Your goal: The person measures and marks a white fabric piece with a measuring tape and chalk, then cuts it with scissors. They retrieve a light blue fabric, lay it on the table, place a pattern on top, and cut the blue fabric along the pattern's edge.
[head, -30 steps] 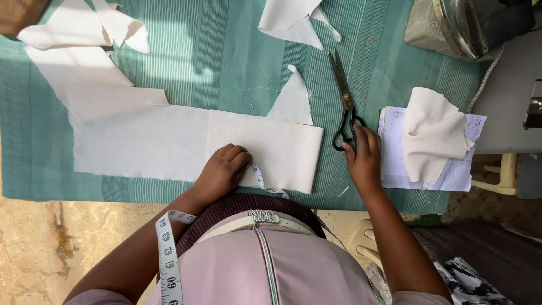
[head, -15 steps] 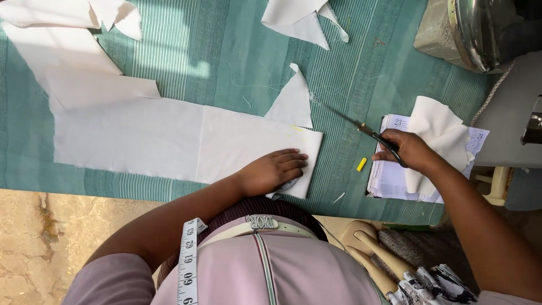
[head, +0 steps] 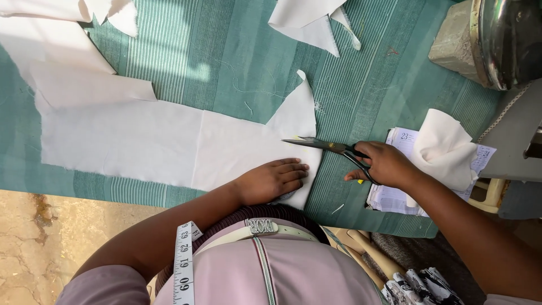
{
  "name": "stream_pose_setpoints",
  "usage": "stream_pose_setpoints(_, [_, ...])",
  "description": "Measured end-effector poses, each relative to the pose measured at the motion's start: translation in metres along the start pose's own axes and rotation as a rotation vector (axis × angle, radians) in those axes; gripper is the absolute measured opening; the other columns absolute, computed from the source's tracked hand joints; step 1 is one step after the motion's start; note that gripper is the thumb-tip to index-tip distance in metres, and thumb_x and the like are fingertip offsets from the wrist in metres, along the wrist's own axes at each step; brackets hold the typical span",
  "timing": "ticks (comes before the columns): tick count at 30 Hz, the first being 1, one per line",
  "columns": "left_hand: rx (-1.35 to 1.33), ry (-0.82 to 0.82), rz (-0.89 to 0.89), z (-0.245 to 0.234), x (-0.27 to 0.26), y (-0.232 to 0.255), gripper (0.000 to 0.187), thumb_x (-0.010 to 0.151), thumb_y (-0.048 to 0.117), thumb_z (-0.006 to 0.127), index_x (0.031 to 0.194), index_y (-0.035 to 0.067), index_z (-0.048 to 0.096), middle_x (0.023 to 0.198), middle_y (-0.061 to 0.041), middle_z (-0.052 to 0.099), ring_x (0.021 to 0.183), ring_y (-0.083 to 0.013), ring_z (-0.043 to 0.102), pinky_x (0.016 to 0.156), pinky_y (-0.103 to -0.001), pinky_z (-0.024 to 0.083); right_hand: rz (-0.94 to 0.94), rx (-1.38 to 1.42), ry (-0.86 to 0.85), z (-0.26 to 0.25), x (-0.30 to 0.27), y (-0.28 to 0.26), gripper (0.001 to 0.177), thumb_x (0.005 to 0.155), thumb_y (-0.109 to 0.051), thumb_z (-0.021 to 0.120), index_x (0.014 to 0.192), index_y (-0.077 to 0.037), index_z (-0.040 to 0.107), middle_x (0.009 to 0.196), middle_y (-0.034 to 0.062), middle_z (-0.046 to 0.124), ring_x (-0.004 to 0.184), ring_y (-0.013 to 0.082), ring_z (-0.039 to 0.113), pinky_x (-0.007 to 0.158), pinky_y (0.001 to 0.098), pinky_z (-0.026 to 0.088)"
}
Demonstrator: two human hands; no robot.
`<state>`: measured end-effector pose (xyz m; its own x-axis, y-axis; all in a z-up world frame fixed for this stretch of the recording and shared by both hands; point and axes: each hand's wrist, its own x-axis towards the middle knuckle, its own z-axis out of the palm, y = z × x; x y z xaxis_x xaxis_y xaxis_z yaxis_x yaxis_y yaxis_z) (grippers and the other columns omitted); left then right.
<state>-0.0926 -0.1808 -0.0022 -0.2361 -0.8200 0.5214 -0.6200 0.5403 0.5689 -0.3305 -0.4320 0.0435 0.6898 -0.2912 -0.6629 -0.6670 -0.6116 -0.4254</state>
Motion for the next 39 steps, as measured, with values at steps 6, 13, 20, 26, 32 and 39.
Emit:
stream_pose_setpoints(6, [0.007, 0.008, -0.003, 0.001, -0.001, -0.001, 0.018, 0.108, 0.009, 0.048, 0.107, 0.004, 0.065, 0.108, -0.011, 0.067, 0.118, -0.0264, 0.065, 0.116, -0.042, 0.045, -0.047, -0.064, 0.048, 0.011, 0.007, 0.002, 0.038, 0.081, -0.043, 0.085, 0.086, -0.013, 0.061, 0.061, 0.0062, 0.059, 0.070, 0.0298, 0.068, 0.071, 0.0399, 0.055])
stream_pose_setpoints(13, [-0.004, 0.001, -0.002, 0.001, -0.002, -0.001, 0.017, 0.108, 0.008, 0.049, 0.108, 0.003, 0.065, 0.108, -0.011, 0.067, 0.119, -0.0268, 0.065, 0.117, -0.043, 0.045, -0.089, -0.024, 0.066, 0.005, 0.009, -0.021, 0.048, 0.074, -0.048, 0.089, 0.087, -0.013, 0.058, 0.061, 0.0057, 0.059, 0.070, 0.0313, 0.068, 0.068, 0.0419, 0.054])
stream_pose_setpoints(20, [0.008, 0.016, -0.002, 0.001, -0.002, 0.000, 0.016, 0.107, 0.007, 0.050, 0.107, 0.002, 0.066, 0.107, -0.011, 0.067, 0.118, -0.0271, 0.065, 0.117, -0.043, 0.045, -0.048, 0.132, 0.174, 0.010, 0.015, -0.031, 0.033, 0.078, -0.035, 0.090, 0.080, -0.013, 0.065, 0.059, 0.0064, 0.063, 0.070, 0.0262, 0.070, 0.069, 0.0345, 0.053])
stream_pose_setpoints(26, [-0.020, 0.039, 0.007, 0.006, -0.006, 0.000, 0.017, 0.107, 0.006, 0.050, 0.107, 0.001, 0.066, 0.107, -0.012, 0.068, 0.117, -0.0283, 0.065, 0.116, -0.044, 0.046, -0.051, 0.040, 0.618, 0.005, 0.041, 0.002, 0.036, 0.091, -0.021, 0.088, 0.108, -0.004, 0.062, 0.081, 0.0113, 0.063, 0.085, 0.0329, 0.065, 0.080, 0.0432, 0.050])
stream_pose_setpoints(32, [-0.054, 0.066, 0.017, 0.009, -0.005, 0.000, 0.021, 0.109, 0.009, 0.047, 0.104, 0.001, 0.066, 0.105, -0.013, 0.068, 0.116, -0.0289, 0.066, 0.114, -0.044, 0.048, -0.313, -0.237, 0.956, 0.018, 0.069, -0.051, 0.049, 0.100, -0.012, 0.067, 0.147, -0.006, 0.055, 0.143, 0.0188, 0.051, 0.132, 0.0433, 0.045, 0.108, 0.0595, 0.038])
stream_pose_setpoints(39, [-0.106, 0.033, 0.002, 0.000, 0.005, 0.008, 0.017, 0.107, 0.009, 0.052, 0.103, -0.001, 0.066, 0.103, -0.013, 0.069, 0.112, -0.0314, 0.068, 0.109, -0.044, 0.051, -0.397, 0.060, 0.949, 0.055, 0.117, -0.085, 0.012, 0.094, -0.008, 0.075, 0.102, -0.011, 0.067, 0.090, 0.0025, 0.058, 0.089, 0.0303, 0.062, 0.080, 0.0417, 0.051])
